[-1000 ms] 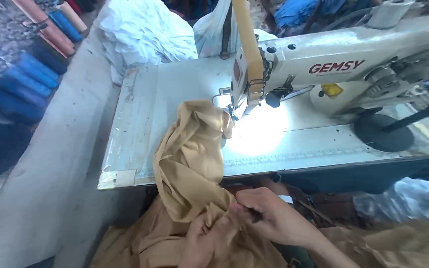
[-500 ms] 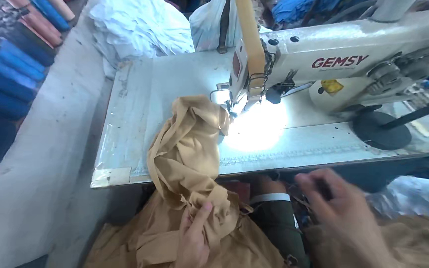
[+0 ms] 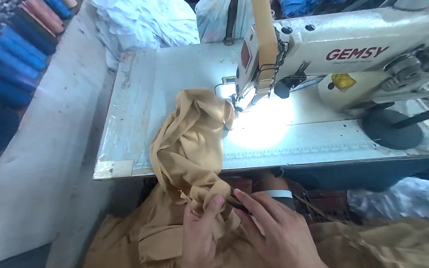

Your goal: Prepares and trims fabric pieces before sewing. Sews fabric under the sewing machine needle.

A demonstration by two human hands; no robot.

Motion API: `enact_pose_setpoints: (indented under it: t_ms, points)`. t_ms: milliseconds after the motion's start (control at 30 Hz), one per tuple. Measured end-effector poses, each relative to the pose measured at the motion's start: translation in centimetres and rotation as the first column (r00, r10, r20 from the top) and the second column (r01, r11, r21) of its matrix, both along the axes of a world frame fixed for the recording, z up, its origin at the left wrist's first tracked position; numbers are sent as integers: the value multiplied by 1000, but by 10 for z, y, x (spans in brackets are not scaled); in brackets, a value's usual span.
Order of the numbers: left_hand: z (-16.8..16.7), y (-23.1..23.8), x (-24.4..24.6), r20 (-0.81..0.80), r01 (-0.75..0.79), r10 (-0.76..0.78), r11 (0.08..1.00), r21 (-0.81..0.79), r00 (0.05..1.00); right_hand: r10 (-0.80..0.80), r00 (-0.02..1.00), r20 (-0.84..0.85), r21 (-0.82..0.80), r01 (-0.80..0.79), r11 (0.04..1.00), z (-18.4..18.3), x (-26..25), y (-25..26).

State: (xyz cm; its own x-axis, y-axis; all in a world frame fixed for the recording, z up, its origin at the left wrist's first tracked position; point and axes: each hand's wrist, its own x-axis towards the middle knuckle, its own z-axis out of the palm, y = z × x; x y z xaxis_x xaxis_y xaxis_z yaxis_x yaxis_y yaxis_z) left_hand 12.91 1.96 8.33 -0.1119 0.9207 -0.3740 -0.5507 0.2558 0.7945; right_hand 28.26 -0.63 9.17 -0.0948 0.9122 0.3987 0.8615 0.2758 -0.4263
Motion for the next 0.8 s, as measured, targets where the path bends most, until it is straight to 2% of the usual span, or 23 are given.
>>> enact_pose_setpoints:
  t_ms: [200,467,633,800]
  points:
    - [-1,-1,1,14,13,-13,1000,-1,1000,-51,998,-20,32,52,998,-5,-3,-2]
    - [-2,0,2,0,16,-16,1000,5,1000,-31,999,-30,40,32,999,-5,-2,-1]
    - [-7,0,2,7,27,-27,998,52,1000,40,975,-219,34,-34,999,-20,-3,2]
    - [-9,4,5,-63,45,-37,988,147,997,69,904,-423,-5,-78,997,-22,5,9]
